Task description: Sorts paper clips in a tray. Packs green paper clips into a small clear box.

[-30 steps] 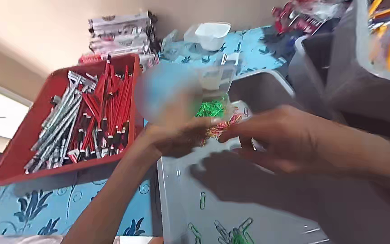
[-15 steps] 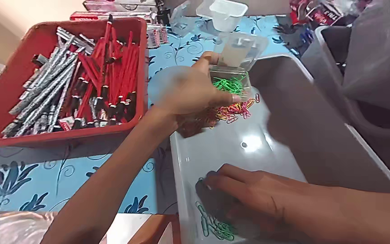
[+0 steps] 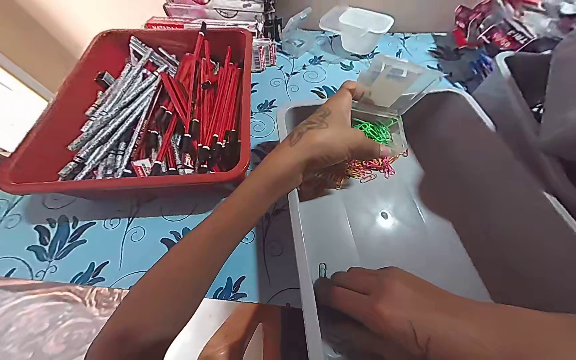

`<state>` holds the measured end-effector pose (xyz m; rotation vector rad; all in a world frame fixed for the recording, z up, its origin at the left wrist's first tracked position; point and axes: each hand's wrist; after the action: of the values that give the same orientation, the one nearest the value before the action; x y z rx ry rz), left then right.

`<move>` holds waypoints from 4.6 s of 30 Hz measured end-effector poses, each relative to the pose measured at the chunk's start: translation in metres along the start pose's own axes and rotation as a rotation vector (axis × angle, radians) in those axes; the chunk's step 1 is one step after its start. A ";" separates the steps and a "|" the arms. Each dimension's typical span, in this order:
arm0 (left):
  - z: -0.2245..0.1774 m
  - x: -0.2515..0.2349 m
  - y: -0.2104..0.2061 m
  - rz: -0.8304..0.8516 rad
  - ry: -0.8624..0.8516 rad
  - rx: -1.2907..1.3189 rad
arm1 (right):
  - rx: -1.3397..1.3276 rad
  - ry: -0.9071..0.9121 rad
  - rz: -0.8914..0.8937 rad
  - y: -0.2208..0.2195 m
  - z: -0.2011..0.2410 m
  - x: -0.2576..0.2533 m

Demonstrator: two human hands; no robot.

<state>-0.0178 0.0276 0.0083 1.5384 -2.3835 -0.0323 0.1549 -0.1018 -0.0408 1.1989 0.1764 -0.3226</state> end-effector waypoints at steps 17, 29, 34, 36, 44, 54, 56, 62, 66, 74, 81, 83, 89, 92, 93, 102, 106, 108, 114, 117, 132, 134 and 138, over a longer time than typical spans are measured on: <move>0.000 0.002 -0.001 0.012 0.006 0.023 | -0.096 -0.120 0.299 0.051 -0.005 0.006; -0.001 0.002 -0.001 0.006 0.001 -0.012 | -0.104 0.097 0.051 0.010 -0.001 0.010; -0.001 0.001 -0.002 0.001 -0.004 -0.025 | -0.101 0.195 0.087 0.013 -0.008 0.010; 0.001 0.001 -0.002 0.008 -0.026 -0.035 | -0.086 0.181 0.107 0.014 -0.007 0.010; 0.011 0.001 0.001 0.004 -0.040 -0.043 | -0.274 0.049 0.275 0.036 -0.002 0.006; 0.001 0.000 0.000 0.064 0.033 -0.017 | 0.262 -0.155 -0.176 0.122 -0.046 -0.004; 0.002 -0.001 -0.001 0.072 0.040 -0.019 | 0.260 -0.286 -0.214 0.137 -0.064 -0.006; 0.001 -0.001 0.000 0.072 0.036 0.009 | 0.208 -0.348 -0.278 0.136 -0.072 0.000; 0.016 -0.001 -0.001 -0.040 -0.074 0.085 | 0.243 -0.247 -0.149 0.121 -0.043 0.012; -0.008 0.009 -0.005 -0.176 0.058 0.223 | -0.169 -0.246 0.221 0.048 0.002 0.027; -0.003 -0.001 -0.001 -0.130 -0.004 0.234 | -0.326 -0.116 0.139 0.026 0.008 0.017; -0.004 -0.001 -0.001 -0.133 0.006 0.240 | -0.279 -0.078 0.140 0.020 0.006 0.009; -0.005 0.000 -0.001 -0.120 -0.008 0.222 | -0.187 -0.006 0.045 0.003 0.005 -0.001; -0.006 0.001 -0.001 -0.105 0.002 0.208 | -0.194 -0.003 0.085 0.006 0.005 0.000; -0.006 0.001 -0.001 -0.105 -0.003 0.214 | -0.171 0.003 0.082 0.005 0.005 0.000; -0.004 0.000 -0.002 -0.107 -0.008 0.194 | -0.085 0.087 0.098 0.007 0.004 -0.001; -0.003 0.000 -0.001 -0.099 -0.018 0.166 | -0.103 0.070 0.168 0.013 0.004 -0.004; -0.003 0.000 -0.001 -0.104 -0.011 0.153 | -0.097 0.077 0.194 0.016 0.005 -0.005; -0.004 0.001 -0.002 -0.099 -0.015 0.130 | -0.305 -0.041 0.223 0.043 -0.007 0.011; -0.004 0.002 -0.002 -0.081 -0.021 0.087 | -0.323 -0.125 0.177 0.065 -0.016 0.021; -0.001 0.001 -0.003 0.058 -0.056 0.130 | 0.104 -0.261 -0.222 0.139 -0.079 -0.013; 0.000 0.002 -0.003 0.058 -0.055 0.147 | 0.146 -0.256 -0.290 0.136 -0.069 -0.012; -0.002 0.000 -0.003 -0.007 -0.044 0.293 | 0.305 -0.187 -0.319 0.131 -0.052 0.000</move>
<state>-0.0148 0.0265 0.0099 1.6859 -2.5058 0.2971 0.2008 -0.0106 0.0559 1.4341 0.1592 -0.7597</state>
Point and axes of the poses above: each hand's wrist, its own x-axis away from the middle knuckle, its own y-axis out of the back of the hand, z = x × y, and after that the axes turned 14 degrees about y, right-handed
